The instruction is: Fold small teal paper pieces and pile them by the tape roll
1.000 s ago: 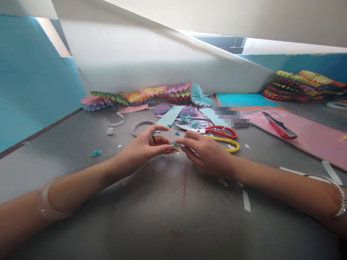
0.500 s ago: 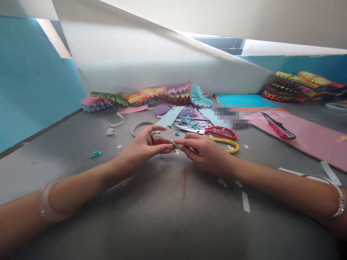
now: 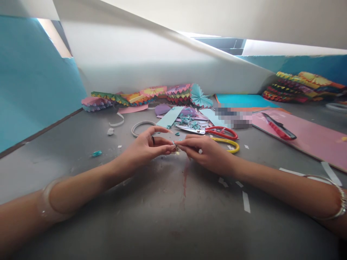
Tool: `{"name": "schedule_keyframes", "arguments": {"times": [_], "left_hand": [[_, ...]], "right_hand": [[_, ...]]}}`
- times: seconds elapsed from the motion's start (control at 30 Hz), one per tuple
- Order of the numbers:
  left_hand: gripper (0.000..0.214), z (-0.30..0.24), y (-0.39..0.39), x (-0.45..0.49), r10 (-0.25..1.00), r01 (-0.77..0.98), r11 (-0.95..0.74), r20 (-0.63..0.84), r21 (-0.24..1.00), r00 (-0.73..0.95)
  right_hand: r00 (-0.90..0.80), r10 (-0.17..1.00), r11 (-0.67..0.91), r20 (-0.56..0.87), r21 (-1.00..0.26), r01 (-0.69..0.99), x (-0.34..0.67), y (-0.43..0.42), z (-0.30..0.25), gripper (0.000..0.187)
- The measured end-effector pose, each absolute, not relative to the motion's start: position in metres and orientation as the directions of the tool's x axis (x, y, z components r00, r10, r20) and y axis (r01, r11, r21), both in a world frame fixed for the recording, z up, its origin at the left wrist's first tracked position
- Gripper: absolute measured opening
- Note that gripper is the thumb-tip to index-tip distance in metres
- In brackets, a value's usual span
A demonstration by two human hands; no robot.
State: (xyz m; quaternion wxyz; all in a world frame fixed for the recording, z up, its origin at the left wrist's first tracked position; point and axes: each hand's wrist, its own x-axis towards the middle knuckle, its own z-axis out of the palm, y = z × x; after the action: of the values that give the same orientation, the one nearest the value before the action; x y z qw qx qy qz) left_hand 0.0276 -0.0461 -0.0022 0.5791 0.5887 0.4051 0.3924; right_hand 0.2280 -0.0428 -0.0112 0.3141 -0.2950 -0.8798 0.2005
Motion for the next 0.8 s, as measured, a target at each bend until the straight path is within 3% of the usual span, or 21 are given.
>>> {"name": "schedule_keyframes", "arguments": {"times": [0.8], "left_hand": [[0.038, -0.007, -0.0422, 0.027, 0.917, 0.024, -0.014, 0.003, 1.0, 0.399]], "right_hand": [[-0.619, 0.65, 0.741, 0.44, -0.545, 0.391, 0.2283, -0.0413, -0.0132, 0.024]]}}
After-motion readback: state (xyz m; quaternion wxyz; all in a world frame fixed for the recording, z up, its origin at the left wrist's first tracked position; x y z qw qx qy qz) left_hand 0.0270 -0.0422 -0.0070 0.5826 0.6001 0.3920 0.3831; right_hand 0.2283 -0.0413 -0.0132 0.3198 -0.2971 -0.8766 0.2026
